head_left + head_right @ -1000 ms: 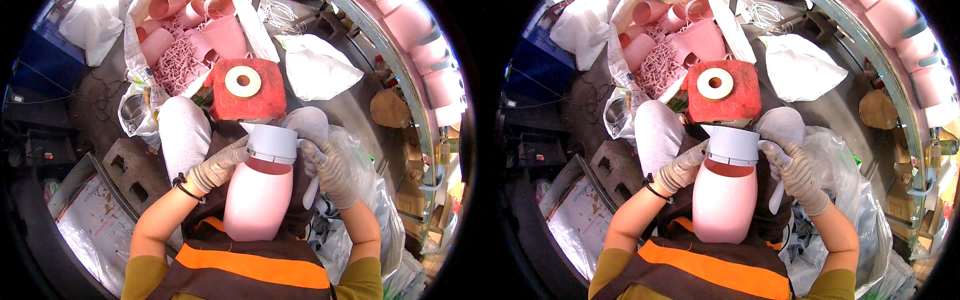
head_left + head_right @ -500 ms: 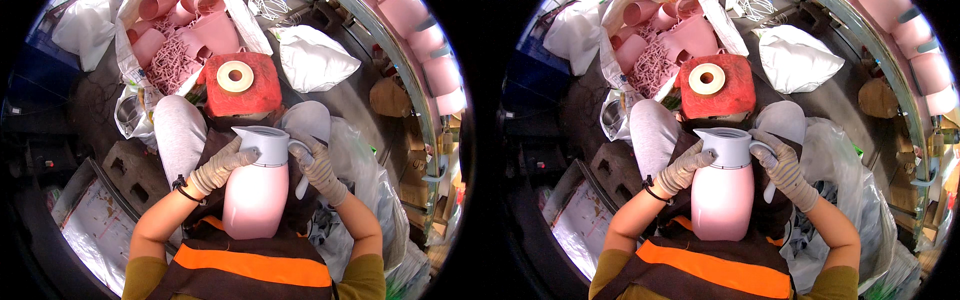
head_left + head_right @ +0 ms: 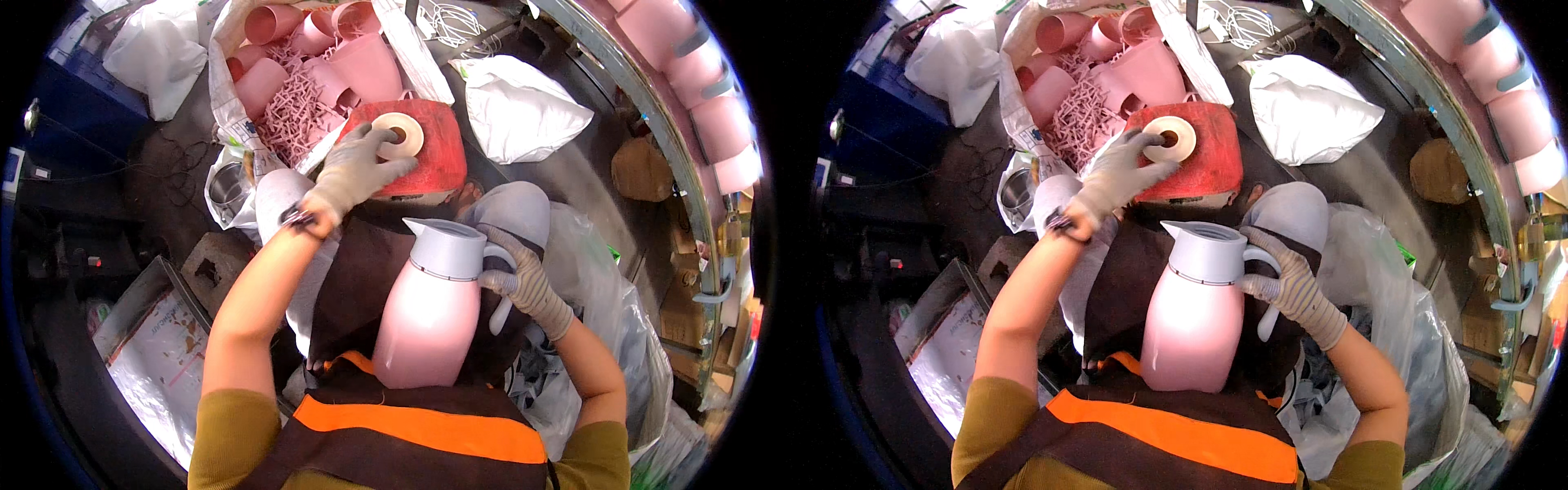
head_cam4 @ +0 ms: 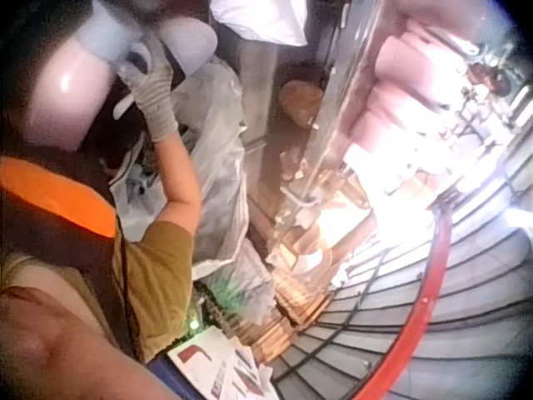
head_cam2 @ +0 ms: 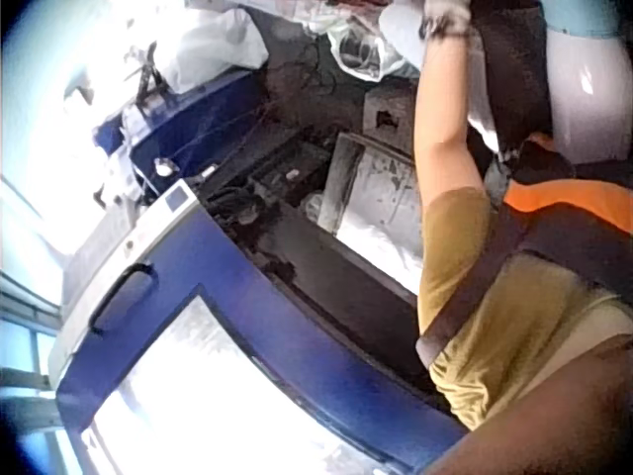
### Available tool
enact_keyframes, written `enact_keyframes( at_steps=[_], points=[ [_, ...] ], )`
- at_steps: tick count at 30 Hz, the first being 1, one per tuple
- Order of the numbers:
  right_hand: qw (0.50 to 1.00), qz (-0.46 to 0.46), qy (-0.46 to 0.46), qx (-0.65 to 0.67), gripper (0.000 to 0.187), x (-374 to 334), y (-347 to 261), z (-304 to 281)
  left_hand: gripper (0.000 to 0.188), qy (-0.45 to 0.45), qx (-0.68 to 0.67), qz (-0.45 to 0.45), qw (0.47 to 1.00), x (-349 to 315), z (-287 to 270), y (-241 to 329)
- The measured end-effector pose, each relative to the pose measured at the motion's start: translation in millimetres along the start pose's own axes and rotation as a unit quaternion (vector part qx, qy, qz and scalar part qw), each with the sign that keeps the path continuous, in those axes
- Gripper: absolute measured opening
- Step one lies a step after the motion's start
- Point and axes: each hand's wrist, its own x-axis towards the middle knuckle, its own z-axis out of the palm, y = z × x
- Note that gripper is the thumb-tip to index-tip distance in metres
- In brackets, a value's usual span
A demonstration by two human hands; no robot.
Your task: The person assembles pink plastic containers by picking up a pink base, fitting a grey lid onto it, and wiping the assembled container with a cloth.
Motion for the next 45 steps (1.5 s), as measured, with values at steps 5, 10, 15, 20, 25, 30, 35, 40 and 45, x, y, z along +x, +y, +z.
enact_keyframes(
  at_steps=[5,10,15,20,25,30,35,40,45],
  points=[
    [1.0,0.009,-0.019,0.015,0.085,0,-13,-1,0.063,-0.037,0.271,-0.083,0.958,29,33,-7],
    [0.992,-0.024,0.122,-0.038,0.092,-45,9,-14,0.053,-0.139,-0.254,-0.187,0.939,-46,-5,23],
    [0.976,-0.095,0.194,0.003,0.096,-89,10,-2,0.056,-0.241,-0.645,-0.402,0.604,-169,11,50],
    [0.977,-0.125,0.158,-0.062,0.099,-90,-15,-8,0.058,-0.205,-0.681,-0.456,0.534,-150,11,67],
    [0.86,-0.35,0.193,-0.318,0.09,3,-80,-20,0.043,-0.111,-0.696,-0.157,0.692,-35,4,28],
    [0.763,-0.469,0.223,-0.385,0.081,147,-54,-30,0.04,0.011,-0.695,-0.065,0.716,92,12,-53],
    [0.834,-0.328,0.163,-0.412,0.083,171,-69,-28,0.045,0.097,-0.533,-0.095,0.835,104,17,-71],
    [0.845,-0.355,0.158,-0.368,0.054,168,-83,-32,0.046,0.138,-0.49,-0.068,0.858,100,-65,-21],
    [0.841,-0.339,0.179,-0.382,0.037,182,-73,-27,0.041,0.177,-0.425,0.028,0.887,89,-132,2]
  ],
)
